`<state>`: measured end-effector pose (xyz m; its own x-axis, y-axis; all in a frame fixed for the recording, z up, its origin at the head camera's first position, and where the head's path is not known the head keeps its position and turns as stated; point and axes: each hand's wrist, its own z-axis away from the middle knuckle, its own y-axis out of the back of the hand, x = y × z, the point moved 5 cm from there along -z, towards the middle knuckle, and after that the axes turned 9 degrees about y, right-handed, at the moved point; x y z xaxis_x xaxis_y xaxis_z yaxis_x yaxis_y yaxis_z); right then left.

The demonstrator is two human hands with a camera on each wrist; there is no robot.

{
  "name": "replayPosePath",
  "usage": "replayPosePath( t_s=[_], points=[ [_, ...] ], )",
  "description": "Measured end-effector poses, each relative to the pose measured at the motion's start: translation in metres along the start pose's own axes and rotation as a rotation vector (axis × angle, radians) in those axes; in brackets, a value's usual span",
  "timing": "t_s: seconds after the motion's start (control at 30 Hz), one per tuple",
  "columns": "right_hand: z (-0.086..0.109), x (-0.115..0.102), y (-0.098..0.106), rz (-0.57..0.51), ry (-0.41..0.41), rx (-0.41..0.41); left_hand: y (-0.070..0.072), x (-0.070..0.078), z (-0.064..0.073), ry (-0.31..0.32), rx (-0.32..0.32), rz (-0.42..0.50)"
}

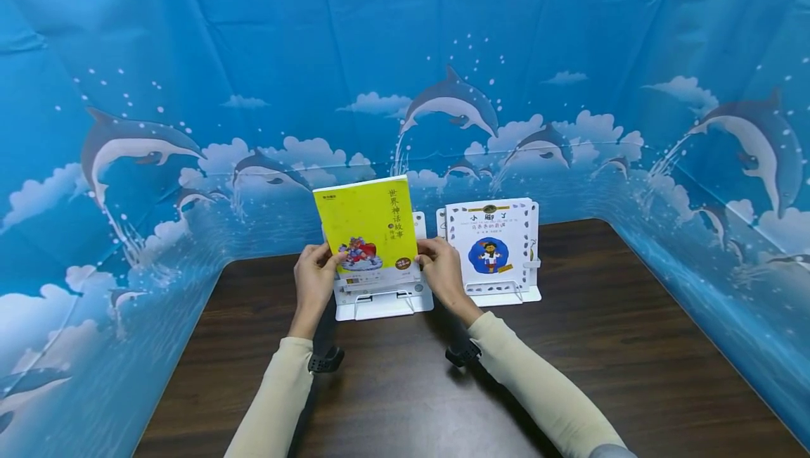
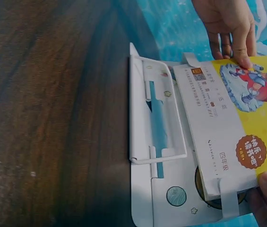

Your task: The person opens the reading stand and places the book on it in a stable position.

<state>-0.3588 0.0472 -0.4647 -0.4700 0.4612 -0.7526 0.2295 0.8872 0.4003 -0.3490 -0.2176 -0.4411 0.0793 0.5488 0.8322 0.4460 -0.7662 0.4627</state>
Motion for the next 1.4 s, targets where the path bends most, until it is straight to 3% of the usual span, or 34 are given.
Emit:
replayPosePath(
  t_s=[0.13, 0.6, 0.83, 1.4],
  points=[
    [0.002, 0.0, -0.001, 0.051, 0.018, -0.011, 0.002, 0.001, 0.001, -0.023, 0.018, -0.022],
    [0.01, -0.001, -0.006, 0.164, 0.096, -0.004, 0.001, -0.011, 0.008, -0.01, 0.05, -0.05],
    [0.013, 0.002, -0.006, 0.135, 0.048, 0.009, -0.001, -0.014, 0.013, -0.018, 0.046, -0.077],
    [0.013, 0.002, -0.005, 0.145, 0.054, 0.018, -0.004, -0.02, 0.015, 0.001, 0.02, -0.106]
  ],
)
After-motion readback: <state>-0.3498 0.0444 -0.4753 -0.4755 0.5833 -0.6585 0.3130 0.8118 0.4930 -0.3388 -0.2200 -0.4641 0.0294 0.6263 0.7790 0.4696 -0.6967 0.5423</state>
